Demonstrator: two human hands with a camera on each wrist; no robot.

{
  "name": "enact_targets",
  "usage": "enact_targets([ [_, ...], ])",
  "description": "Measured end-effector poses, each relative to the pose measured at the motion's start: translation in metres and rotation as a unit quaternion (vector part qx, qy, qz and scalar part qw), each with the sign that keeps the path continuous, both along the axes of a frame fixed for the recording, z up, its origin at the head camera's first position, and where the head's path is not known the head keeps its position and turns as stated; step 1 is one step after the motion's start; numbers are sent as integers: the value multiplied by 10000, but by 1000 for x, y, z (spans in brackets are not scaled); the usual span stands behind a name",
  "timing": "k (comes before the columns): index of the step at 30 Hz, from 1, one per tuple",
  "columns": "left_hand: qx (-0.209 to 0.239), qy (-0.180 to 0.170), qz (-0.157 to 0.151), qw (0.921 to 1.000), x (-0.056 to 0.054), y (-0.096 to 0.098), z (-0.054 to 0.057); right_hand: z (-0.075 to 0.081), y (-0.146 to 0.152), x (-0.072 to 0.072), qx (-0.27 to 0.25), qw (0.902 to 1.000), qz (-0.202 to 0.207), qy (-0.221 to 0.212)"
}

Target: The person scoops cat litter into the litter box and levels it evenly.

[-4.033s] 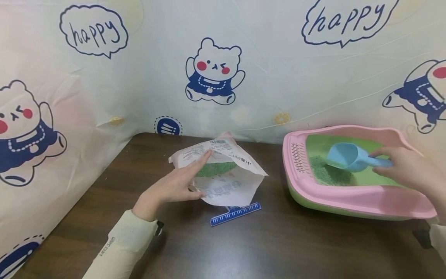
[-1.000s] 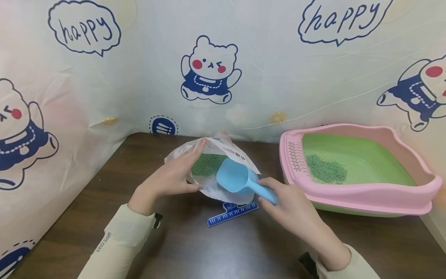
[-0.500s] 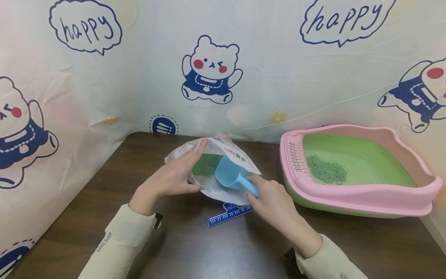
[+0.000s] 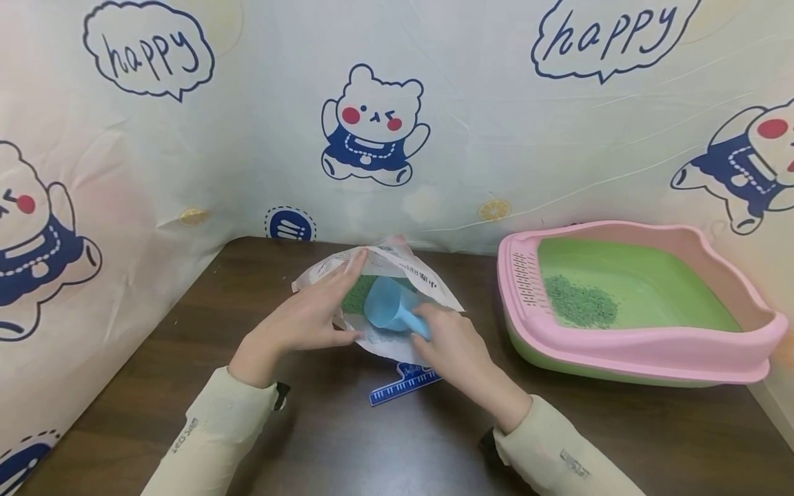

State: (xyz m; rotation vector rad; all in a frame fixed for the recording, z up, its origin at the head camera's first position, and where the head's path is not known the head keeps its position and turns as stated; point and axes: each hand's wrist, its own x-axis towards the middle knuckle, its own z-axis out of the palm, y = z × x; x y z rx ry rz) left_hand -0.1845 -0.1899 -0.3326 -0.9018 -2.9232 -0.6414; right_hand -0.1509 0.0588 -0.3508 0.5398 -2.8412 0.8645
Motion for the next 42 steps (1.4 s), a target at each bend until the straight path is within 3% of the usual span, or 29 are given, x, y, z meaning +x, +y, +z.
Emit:
enact_targets([
  [15,38,-5,18,10000,1,2,-1,-13,-18,-22,48,9992,382,128],
  [23,-7,64,-18,10000,0,1,-3,-20,-25,-31,-221,9981,568,76],
  [31,-66,26,-12,10000,1,1,-3,-28,-28,-37,-437,9979,473,-55],
  [42,-106,42,9,9999,2,1,-2,-42,-37,-48,-1227,9908,296,-483],
])
